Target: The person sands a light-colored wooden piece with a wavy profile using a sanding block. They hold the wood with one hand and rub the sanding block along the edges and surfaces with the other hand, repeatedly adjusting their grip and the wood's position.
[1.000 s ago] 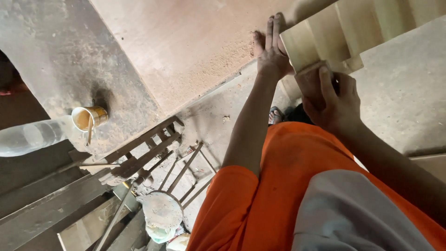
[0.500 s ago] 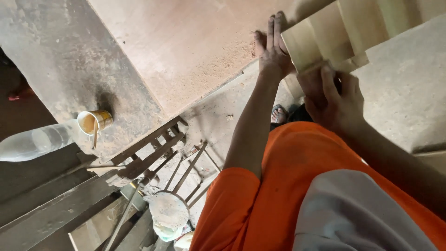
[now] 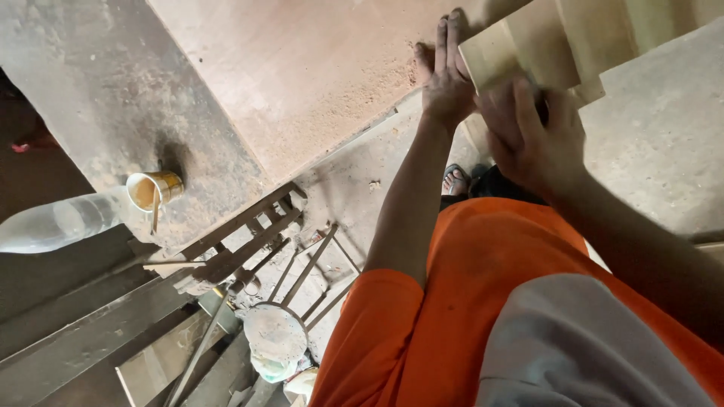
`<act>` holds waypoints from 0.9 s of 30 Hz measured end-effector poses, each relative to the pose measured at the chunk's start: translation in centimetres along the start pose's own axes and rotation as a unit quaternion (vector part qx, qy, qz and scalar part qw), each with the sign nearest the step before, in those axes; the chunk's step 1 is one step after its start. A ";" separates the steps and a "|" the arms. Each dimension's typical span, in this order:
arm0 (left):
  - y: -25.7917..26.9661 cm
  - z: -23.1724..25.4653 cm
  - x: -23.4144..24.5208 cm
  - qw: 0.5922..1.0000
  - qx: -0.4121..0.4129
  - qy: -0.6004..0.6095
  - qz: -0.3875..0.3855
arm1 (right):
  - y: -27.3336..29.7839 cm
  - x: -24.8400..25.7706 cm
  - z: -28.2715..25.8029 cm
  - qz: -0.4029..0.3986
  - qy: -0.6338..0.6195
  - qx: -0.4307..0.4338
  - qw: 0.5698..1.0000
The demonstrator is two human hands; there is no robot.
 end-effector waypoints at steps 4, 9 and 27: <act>1.5 0.2 3.5 0.992 -0.004 -0.068 -0.103 | -6.6 -2.6 -1.2 0.033 0.006 0.010 0.999; -0.2 -0.2 -1.0 1.000 0.001 -0.008 0.001 | -0.2 1.8 -1.2 -0.014 -0.004 0.018 1.000; -0.2 -0.2 0.1 0.998 -0.023 -0.013 -0.063 | -0.1 1.0 -0.5 -0.013 0.034 -0.008 0.999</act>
Point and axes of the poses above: each hand's wrist, its own y-axis away from the middle knuckle, its own x-axis out of the back of the hand, z = x × y, the point moved 2 cm from there along -y, towards the middle knuckle, and after that the axes turned 13 degrees about -x, right-handed, at the moved point
